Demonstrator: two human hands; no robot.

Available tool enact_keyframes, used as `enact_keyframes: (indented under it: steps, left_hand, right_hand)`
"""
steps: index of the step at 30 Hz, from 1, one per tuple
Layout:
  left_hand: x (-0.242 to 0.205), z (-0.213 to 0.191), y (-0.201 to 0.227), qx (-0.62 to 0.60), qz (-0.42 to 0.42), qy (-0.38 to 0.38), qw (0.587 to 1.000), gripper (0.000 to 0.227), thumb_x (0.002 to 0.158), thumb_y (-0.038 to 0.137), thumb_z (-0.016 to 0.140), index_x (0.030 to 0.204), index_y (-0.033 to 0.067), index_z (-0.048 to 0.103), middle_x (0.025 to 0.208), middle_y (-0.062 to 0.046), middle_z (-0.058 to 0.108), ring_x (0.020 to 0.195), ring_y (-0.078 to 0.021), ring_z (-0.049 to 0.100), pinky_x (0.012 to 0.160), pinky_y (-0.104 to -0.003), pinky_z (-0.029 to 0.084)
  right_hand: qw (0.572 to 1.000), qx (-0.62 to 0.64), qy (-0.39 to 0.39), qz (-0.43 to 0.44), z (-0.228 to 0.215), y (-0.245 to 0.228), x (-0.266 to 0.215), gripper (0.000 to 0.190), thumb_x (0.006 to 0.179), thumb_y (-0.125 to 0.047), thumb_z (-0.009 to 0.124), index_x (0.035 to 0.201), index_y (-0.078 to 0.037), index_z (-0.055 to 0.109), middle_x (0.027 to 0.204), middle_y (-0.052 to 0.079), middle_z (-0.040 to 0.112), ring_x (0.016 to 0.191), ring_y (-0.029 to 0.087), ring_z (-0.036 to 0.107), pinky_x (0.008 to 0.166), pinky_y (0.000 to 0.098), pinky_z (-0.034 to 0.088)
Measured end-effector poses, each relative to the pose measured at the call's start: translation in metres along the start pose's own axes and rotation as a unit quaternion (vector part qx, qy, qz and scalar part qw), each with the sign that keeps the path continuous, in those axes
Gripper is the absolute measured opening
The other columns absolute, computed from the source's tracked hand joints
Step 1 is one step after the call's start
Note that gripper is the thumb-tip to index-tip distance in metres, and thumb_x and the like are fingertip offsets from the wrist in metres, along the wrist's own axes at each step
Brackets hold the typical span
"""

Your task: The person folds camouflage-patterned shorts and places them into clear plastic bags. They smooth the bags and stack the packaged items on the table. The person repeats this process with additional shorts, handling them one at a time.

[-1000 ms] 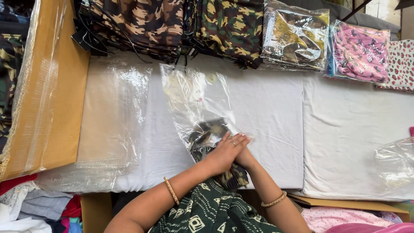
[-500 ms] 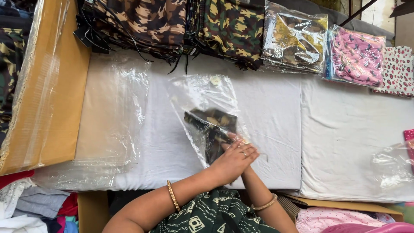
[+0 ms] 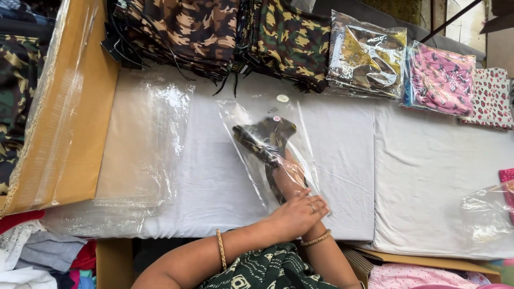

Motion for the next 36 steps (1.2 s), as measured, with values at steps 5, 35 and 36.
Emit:
enact_keyframes:
  steps: [5, 35, 36]
  left_hand:
    - [-0.002, 0.001, 0.004, -0.009, 0.011, 0.02, 1.0, 0.045, 0.095, 0.015, 0.059, 0.138, 0.0015, 0.059, 0.143, -0.016, 0.06, 0.143, -0.0295, 0.048, 0.126, -0.053, 0.026]
    - [-0.024, 0.003, -0.008, -0.031, -0.024, -0.009, 0.999, 0.049, 0.1, 0.01, 0.049, 0.149, 0.0042, 0.05, 0.154, -0.012, 0.052, 0.148, -0.0297, 0.045, 0.128, -0.05, 0.027]
    - [-0.026, 0.002, -0.006, -0.043, -0.016, -0.006, 0.999, 0.05, 0.099, 0.01, 0.048, 0.149, 0.0048, 0.05, 0.155, -0.011, 0.052, 0.148, -0.0289, 0.045, 0.128, -0.05, 0.027]
  right_hand:
    - [0.999, 0.038, -0.016, 0.006, -0.036, -0.019, 0.014, 0.044, 0.091, -0.033, 0.072, 0.127, -0.011, 0.061, 0.117, 0.016, 0.066, 0.11, 0.035, 0.063, 0.096, 0.0471, 0.049]
    - [0.981, 0.067, 0.179, 0.015, 0.035, 0.005, 0.089, 0.058, 0.103, -0.033, 0.052, 0.151, -0.003, 0.041, 0.164, 0.022, 0.03, 0.153, 0.042, 0.023, 0.123, 0.0564, 0.021]
    - [0.97, 0.103, 0.218, 0.012, 0.044, 0.006, 0.095, 0.062, 0.106, -0.033, 0.049, 0.158, -0.001, 0.037, 0.165, 0.018, 0.034, 0.157, 0.038, 0.025, 0.129, 0.0532, 0.021]
Point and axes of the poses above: each hand's wrist, its own x-axis towards the middle knuckle, its own z-axis out of the palm, y = z × x, the point moved 2 cm from there along x, towards the middle knuckle
